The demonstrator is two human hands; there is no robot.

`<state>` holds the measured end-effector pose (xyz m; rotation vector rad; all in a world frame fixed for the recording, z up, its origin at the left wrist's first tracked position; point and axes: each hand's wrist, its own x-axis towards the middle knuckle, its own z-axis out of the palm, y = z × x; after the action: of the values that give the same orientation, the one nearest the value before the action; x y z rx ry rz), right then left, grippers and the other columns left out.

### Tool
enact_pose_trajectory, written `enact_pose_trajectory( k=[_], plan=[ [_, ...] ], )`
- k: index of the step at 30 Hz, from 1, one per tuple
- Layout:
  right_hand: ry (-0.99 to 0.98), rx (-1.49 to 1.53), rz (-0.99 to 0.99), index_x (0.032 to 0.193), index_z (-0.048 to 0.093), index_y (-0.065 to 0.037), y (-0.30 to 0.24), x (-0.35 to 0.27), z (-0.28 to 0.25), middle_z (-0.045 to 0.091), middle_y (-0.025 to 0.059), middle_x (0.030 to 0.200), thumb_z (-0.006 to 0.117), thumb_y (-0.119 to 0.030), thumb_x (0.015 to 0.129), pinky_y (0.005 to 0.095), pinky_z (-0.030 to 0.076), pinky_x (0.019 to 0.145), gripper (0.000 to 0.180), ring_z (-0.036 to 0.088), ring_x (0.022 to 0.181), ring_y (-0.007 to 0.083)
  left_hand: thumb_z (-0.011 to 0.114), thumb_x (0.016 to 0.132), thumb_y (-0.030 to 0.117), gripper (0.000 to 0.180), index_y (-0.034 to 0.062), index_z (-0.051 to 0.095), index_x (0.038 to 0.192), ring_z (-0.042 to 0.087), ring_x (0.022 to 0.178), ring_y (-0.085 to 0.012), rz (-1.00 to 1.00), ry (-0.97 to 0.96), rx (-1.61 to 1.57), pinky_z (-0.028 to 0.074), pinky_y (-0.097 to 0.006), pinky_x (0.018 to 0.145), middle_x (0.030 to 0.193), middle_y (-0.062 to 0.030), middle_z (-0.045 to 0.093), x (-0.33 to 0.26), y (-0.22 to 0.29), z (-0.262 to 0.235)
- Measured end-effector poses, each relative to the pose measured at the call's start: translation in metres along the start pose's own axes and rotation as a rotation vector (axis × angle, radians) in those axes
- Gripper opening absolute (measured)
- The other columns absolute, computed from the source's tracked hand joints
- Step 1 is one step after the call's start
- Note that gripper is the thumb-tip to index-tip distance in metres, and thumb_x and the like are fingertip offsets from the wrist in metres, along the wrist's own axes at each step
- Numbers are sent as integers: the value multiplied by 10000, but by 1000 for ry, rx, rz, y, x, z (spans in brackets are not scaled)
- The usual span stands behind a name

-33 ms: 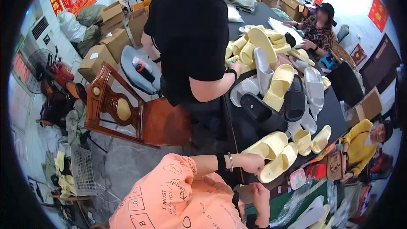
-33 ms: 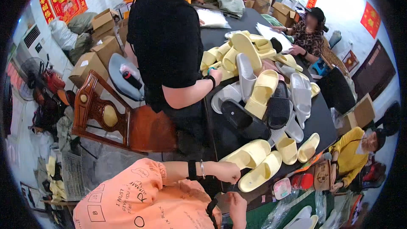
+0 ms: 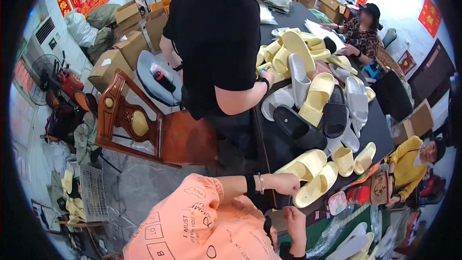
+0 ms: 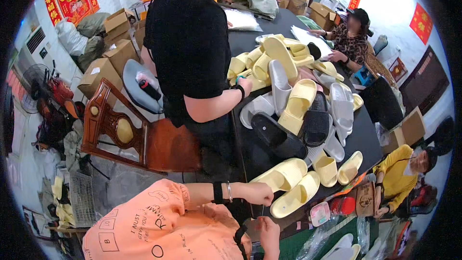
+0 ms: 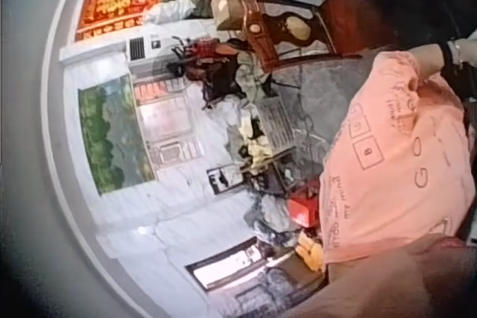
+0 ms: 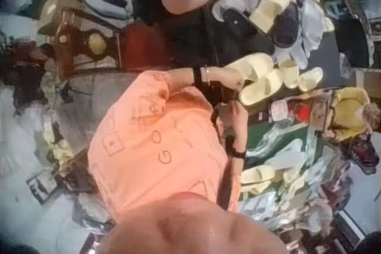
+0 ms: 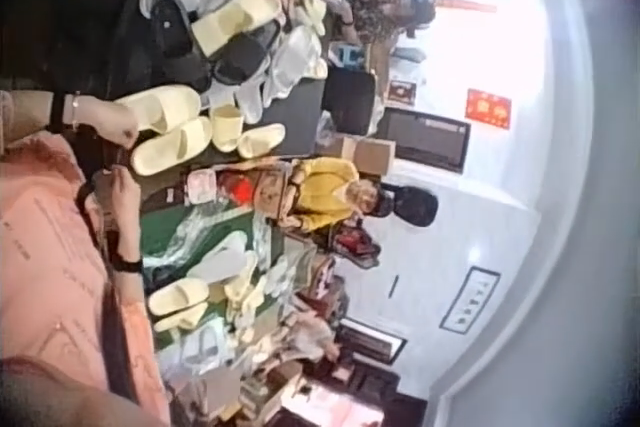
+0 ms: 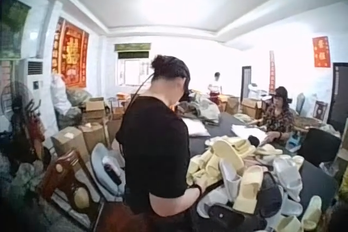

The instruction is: Inspecting and trimming excess material from freshly manufactured slippers in a workshop.

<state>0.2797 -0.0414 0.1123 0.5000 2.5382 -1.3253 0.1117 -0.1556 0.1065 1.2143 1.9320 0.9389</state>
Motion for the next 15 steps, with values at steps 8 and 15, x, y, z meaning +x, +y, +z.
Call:
enact_pose_trajectory(
  k=[8, 15],
  plan=[
    [58, 685, 247, 874, 589, -22, 26, 43, 22, 433, -8, 594, 434, -169, 890, 201, 334, 454, 214, 401, 502, 64, 628, 723, 260, 371, 0, 559, 977, 591, 855, -338, -366, 439, -5, 479, -408, 727, 891, -209, 607, 13, -105, 17],
    [112, 987, 398, 936, 508, -11, 14, 55, 29, 304, -66, 572, 398, -172, 912, 190, 243, 431, 197, 280, 464, 37, 631, 740, 291, 384, -26, 550, 942, 613, 794, -337, -330, 266, -41, 484, -391, 681, 838, -211, 617, 14, -104, 35]
  ],
)
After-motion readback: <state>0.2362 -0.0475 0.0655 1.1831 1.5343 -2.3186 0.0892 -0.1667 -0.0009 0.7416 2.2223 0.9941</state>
